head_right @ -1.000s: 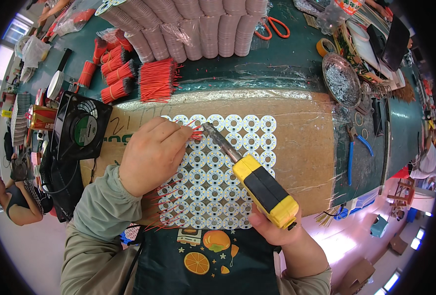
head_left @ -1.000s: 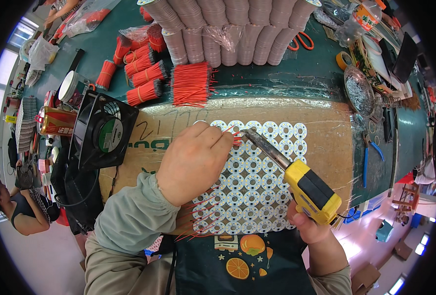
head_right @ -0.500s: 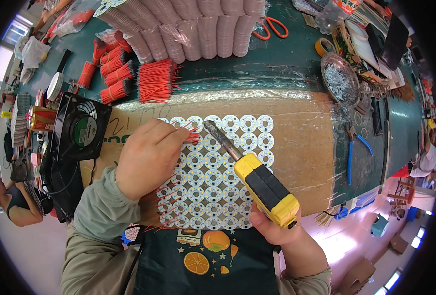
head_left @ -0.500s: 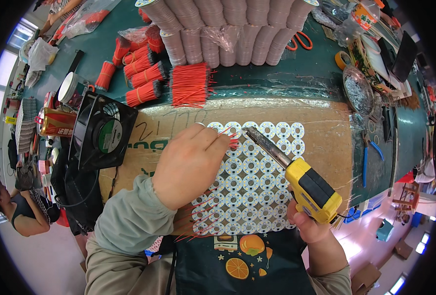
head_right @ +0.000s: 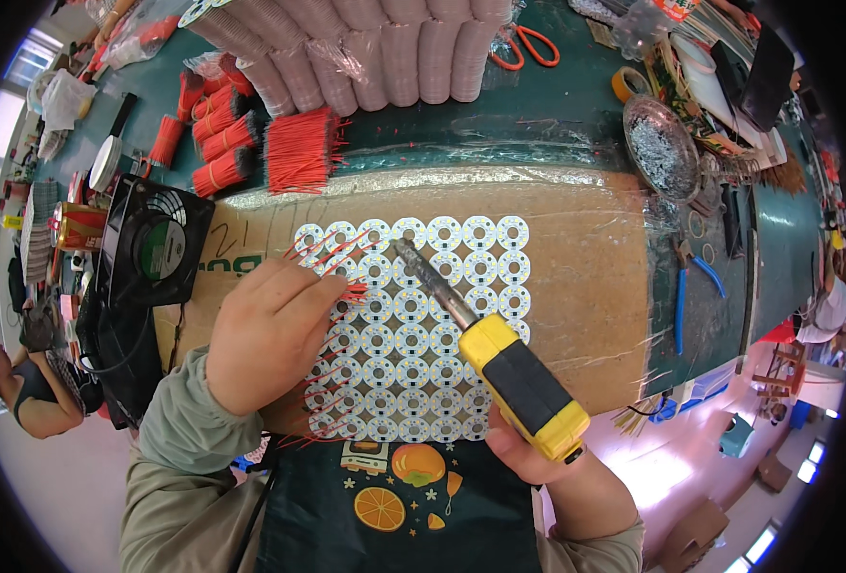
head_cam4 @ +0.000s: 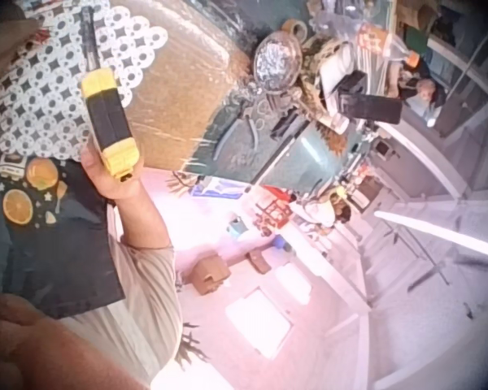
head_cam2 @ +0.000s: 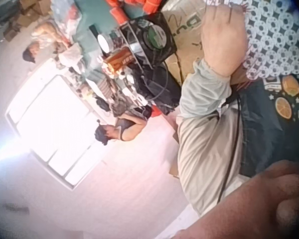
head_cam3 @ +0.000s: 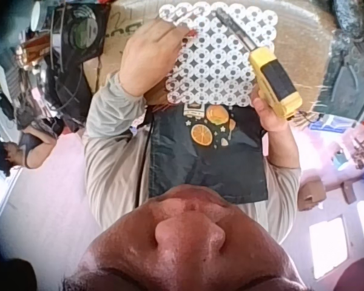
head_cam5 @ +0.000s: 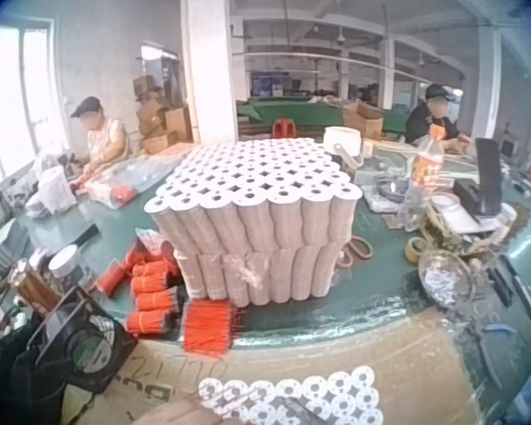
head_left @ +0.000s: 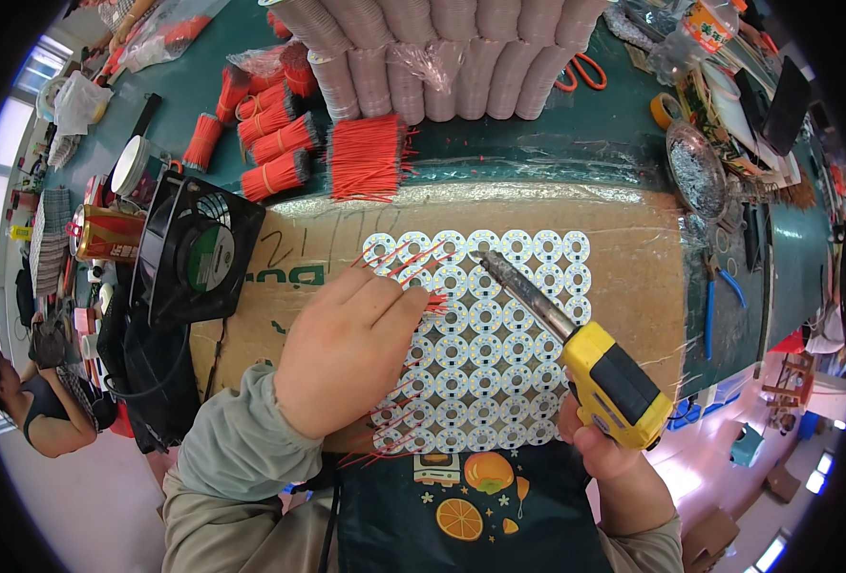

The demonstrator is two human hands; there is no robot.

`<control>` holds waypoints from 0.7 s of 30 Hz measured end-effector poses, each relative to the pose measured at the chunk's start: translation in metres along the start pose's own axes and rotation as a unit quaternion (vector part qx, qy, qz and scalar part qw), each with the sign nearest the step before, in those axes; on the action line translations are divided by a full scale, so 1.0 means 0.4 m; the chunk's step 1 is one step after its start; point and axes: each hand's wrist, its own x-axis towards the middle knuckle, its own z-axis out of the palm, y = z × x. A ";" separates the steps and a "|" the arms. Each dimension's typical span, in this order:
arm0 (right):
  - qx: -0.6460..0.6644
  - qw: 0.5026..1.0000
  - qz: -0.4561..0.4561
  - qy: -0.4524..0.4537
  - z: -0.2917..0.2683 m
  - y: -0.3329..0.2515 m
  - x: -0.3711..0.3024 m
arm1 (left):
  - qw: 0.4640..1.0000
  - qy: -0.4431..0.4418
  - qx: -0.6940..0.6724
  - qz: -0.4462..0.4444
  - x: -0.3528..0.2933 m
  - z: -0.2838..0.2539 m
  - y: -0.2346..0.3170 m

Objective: The person attaches wires to circular LED boards on a panel, placing each wire by hand and soldering it to the board using a soldering iron.

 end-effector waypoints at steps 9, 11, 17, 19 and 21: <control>-0.104 0.994 -0.045 0.004 0.011 0.027 -0.020 | 0.999 0.030 0.032 0.002 0.008 0.006 0.001; -0.079 0.997 -0.020 0.002 0.012 0.016 -0.019 | 0.999 0.023 0.042 0.007 0.007 0.007 0.004; -0.092 0.995 -0.042 0.000 0.017 0.010 -0.003 | 1.000 -0.003 0.008 -0.004 0.003 0.031 -0.007; -0.099 0.994 -0.042 0.000 0.015 0.014 -0.008 | 1.000 0.002 0.007 -0.003 0.005 0.035 -0.010; -0.106 0.994 -0.021 -0.007 0.011 0.016 -0.014 | 1.000 -0.002 0.005 -0.002 0.006 0.033 -0.010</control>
